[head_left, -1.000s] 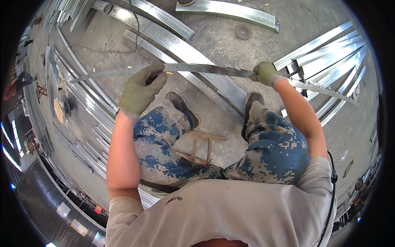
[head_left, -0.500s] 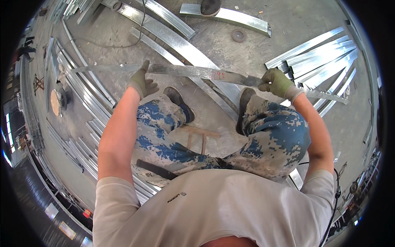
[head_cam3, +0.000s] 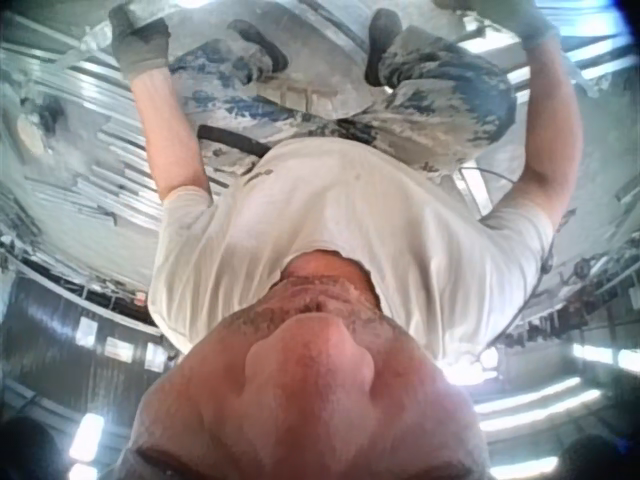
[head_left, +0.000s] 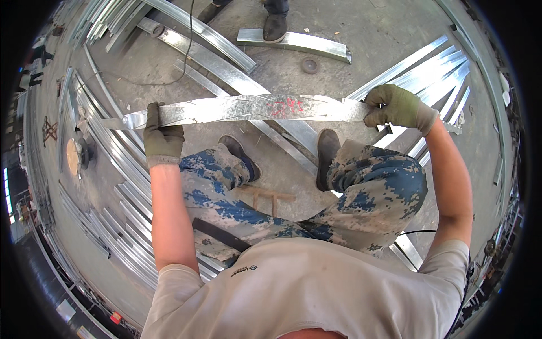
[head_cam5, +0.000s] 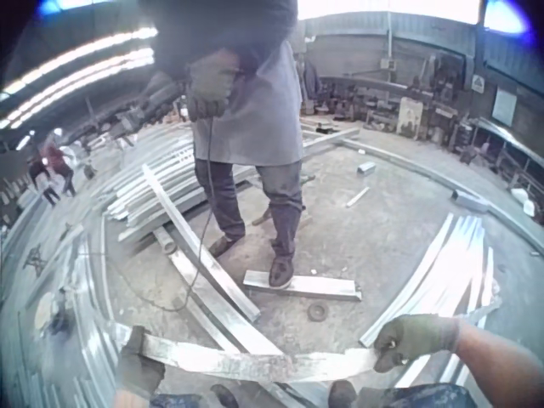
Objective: The person uses pliers to bend and break a long metal strip, then uses an angle grinder to cut and smooth the edges of the metal pieces. The person handles the metal strips and tools throughout the process.
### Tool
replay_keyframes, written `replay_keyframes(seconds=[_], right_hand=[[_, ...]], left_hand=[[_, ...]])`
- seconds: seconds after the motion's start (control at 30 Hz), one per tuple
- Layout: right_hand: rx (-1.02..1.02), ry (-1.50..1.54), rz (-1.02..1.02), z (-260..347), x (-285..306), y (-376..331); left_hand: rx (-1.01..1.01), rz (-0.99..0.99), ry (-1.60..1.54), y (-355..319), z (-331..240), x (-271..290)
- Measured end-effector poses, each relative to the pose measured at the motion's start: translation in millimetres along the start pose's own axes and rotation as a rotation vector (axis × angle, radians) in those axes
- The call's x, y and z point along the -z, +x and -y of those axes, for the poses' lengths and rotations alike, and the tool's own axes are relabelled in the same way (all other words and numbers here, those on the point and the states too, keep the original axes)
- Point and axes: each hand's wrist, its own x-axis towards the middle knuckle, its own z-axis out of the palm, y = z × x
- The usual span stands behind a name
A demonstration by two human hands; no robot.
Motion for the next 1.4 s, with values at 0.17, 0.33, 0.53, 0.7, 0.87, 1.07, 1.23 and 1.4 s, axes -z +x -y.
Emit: replay_keyframes(seconds=[0.17,0.33,0.53,0.7,0.87,1.07,1.23,1.4], right_hand=[[-0.022,0.135,-0.006,9,-19,-12],[-0.038,0.180,-0.048,10,-20,-33],[0.015,0.128,-0.179,2,-37,-43],[0.012,0.225,-0.497,-31,-60,-36],[-0.361,0.305,-0.813,-255,-81,-13],[-0.389,1.483,-0.767,-433,-140,17],[-0.226,1.920,-0.714,-323,-116,55],[-0.121,2.018,-0.717,-265,-89,64]], left_hand=[[-0.118,-0.014,0.043,-27,-12,19],[-0.168,0.002,-0.031,-66,-17,5],[-0.233,-0.009,-0.033,-80,-25,-13],[-0.333,-0.021,-0.023,-86,-35,-13],[-0.505,0.165,0.246,-81,-37,-6],[-0.364,0.139,-0.033,-100,-42,-68],[-0.420,0.058,0.003,-111,-56,-59],[-0.432,0.083,0.030,-106,-55,-71]])
